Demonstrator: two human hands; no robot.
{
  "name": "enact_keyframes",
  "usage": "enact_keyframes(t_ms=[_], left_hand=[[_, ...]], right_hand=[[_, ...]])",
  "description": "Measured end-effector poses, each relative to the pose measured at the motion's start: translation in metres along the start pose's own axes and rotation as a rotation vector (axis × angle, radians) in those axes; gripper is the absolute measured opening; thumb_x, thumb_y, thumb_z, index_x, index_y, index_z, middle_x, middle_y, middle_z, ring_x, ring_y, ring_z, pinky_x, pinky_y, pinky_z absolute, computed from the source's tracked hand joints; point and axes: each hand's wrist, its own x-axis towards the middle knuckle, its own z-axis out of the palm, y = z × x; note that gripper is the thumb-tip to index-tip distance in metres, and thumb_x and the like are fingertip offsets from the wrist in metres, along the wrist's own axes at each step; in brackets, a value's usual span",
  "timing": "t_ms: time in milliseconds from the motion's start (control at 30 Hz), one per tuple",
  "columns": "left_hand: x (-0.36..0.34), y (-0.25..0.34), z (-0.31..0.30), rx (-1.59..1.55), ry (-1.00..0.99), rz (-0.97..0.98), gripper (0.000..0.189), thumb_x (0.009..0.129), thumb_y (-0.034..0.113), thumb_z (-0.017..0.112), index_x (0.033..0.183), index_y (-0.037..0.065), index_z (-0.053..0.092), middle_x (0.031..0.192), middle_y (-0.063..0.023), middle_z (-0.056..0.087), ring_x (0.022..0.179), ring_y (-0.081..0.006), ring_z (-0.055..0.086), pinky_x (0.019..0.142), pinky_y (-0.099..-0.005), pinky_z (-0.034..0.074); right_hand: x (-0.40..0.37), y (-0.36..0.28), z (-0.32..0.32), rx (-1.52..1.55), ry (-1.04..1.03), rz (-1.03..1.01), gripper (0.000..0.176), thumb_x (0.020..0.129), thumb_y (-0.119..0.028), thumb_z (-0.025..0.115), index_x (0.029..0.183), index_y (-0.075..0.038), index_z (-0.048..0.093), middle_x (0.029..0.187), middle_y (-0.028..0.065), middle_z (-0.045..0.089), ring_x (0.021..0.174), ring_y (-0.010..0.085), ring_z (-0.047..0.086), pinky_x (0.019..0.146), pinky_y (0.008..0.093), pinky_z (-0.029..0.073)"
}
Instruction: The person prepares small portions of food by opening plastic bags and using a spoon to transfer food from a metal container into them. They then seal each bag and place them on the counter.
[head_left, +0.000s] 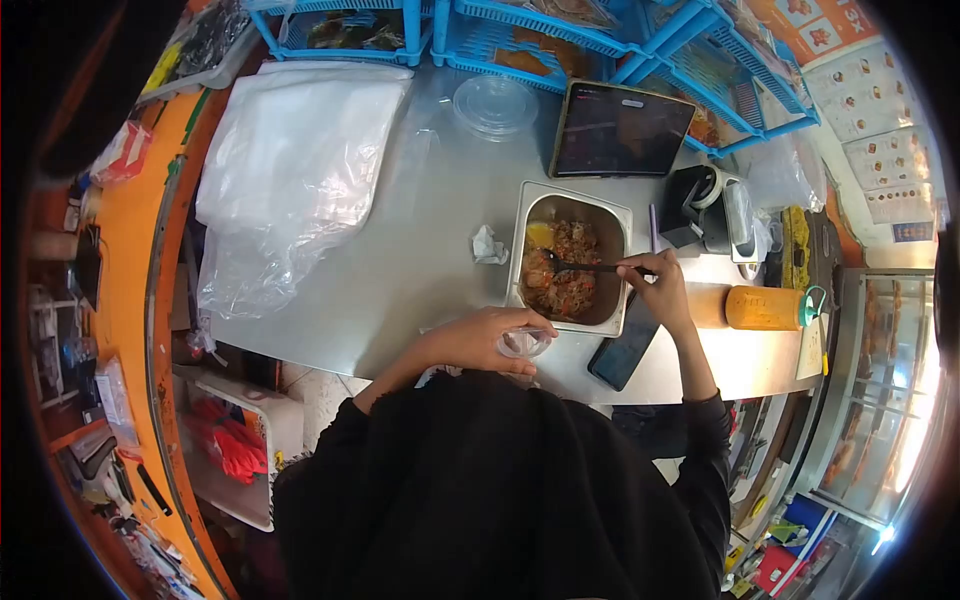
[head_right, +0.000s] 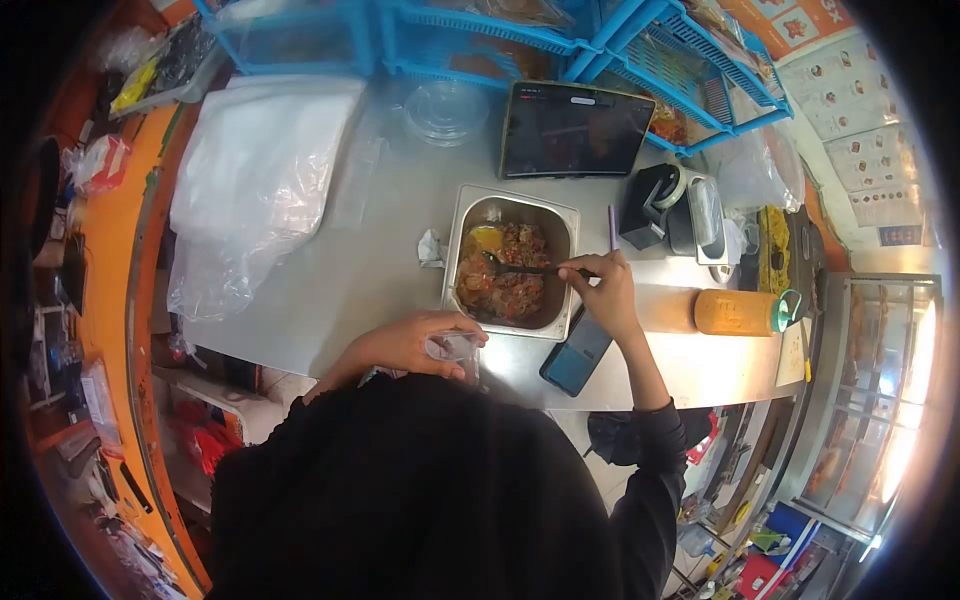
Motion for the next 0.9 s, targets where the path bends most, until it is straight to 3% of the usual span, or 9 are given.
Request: enact_keyframes(t_ms=[67, 133, 200, 300, 400, 633, 667, 733, 900], left_hand=[[-0.001, 0.001, -0.002, -0.039, -0.005, -0.003, 0.047, 0.067, 0.027, 0.068, 0.106, 0.008, 0.050, 0.099, -0.0077, 0.054, 0.093, -0.0227, 0.051, 0.081, -0.0319, 0.040], [-0.004, 0.007, -0.008, -0.064, -0.050, -0.025, 0.046, 0.070, 0.026, 0.066, 0.110, 0.010, 0.048, 0.110, -0.0047, 0.043, 0.101, -0.0175, 0.044, 0.077, -0.0301, 0.045], [-0.007, 0.008, -0.013, -0.063, 0.018, 0.017, 0.046, 0.070, 0.025, 0.067, 0.109, 0.010, 0.049, 0.104, -0.0052, 0.045, 0.099, -0.0180, 0.045, 0.079, -0.0303, 0.042], [-0.015, 0.008, -0.023, -0.113, 0.132, 0.030, 0.046, 0.070, 0.022, 0.066, 0.110, 0.010, 0.048, 0.100, -0.0052, 0.045, 0.098, -0.0173, 0.045, 0.081, -0.0306, 0.039], [-0.023, -0.001, -0.032, -0.208, 0.231, 0.017, 0.047, 0.072, 0.019, 0.064, 0.114, 0.009, 0.045, 0.102, -0.0044, 0.043, 0.099, -0.0153, 0.043, 0.082, -0.0305, 0.039], [-0.025, -0.012, -0.038, -0.309, 0.463, 0.050, 0.054, 0.073, 0.015, 0.063, 0.117, 0.006, 0.032, 0.108, -0.0063, 0.039, 0.103, -0.0166, 0.041, 0.075, -0.0304, 0.045], [-0.024, -0.012, -0.038, -0.311, 0.460, 0.051, 0.054, 0.073, 0.015, 0.063, 0.117, 0.006, 0.032, 0.108, -0.0063, 0.039, 0.103, -0.0166, 0.041, 0.075, -0.0304, 0.045], [-0.021, -0.010, -0.036, -0.331, 0.529, 0.027, 0.046, 0.076, 0.009, 0.061, 0.113, 0.005, 0.034, 0.107, -0.0078, 0.045, 0.104, -0.0156, 0.043, 0.088, -0.0293, 0.035], [-0.014, -0.012, -0.037, -0.382, 0.552, 0.016, 0.045, 0.076, 0.011, 0.061, 0.113, 0.005, 0.036, 0.109, -0.0083, 0.045, 0.104, -0.0153, 0.043, 0.086, -0.0278, 0.037]], right_hand=[[-0.004, 0.004, -0.006, 0.003, -0.010, 0.115, 0.013, 0.068, -0.019, 0.067, 0.078, -0.010, 0.067, 0.062, 0.0033, 0.059, 0.063, 0.0172, 0.044, 0.063, 0.0287, 0.037], [-0.009, 0.007, -0.010, 0.037, -0.037, 0.176, 0.013, 0.069, -0.019, 0.066, 0.078, -0.010, 0.067, 0.063, 0.0036, 0.060, 0.064, 0.0172, 0.044, 0.062, 0.0287, 0.036], [-0.015, 0.007, -0.009, 0.073, -0.064, 0.235, 0.014, 0.069, -0.019, 0.066, 0.079, -0.009, 0.066, 0.063, 0.0038, 0.060, 0.064, 0.0172, 0.044, 0.062, 0.0287, 0.036], [-0.024, -0.001, -0.006, 0.055, 0.024, 0.121, 0.011, 0.068, -0.017, 0.066, 0.077, -0.011, 0.066, 0.061, 0.0018, 0.058, 0.064, 0.0173, 0.042, 0.061, 0.0290, 0.034], [-0.031, -0.027, -0.008, -0.227, 0.144, -0.254, 0.007, 0.065, -0.014, 0.066, 0.072, -0.016, 0.066, 0.058, -0.0024, 0.051, 0.061, 0.0180, 0.040, 0.061, 0.0301, 0.030], [-0.059, -0.052, -0.003, -0.511, 0.243, -0.478, 0.016, 0.063, -0.014, 0.066, 0.076, -0.021, 0.065, 0.062, -0.0058, 0.048, 0.066, 0.0151, 0.042, 0.061, 0.0293, 0.028], [-0.061, -0.055, -0.003, -0.524, 0.230, -0.491, 0.017, 0.063, -0.014, 0.066, 0.077, -0.023, 0.065, 0.063, -0.0065, 0.048, 0.066, 0.0146, 0.041, 0.062, 0.0290, 0.028], [-0.062, -0.055, 0.001, -0.483, 0.221, -0.454, 0.016, 0.063, -0.014, 0.066, 0.077, -0.022, 0.065, 0.063, -0.0064, 0.048, 0.065, 0.0147, 0.041, 0.062, 0.0287, 0.028], [-0.057, -0.049, 0.013, -0.352, 0.147, -0.306, 0.012, 0.065, -0.014, 0.066, 0.076, -0.017, 0.066, 0.061, -0.0044, 0.050, 0.062, 0.0166, 0.040, 0.060, 0.0294, 0.030]])
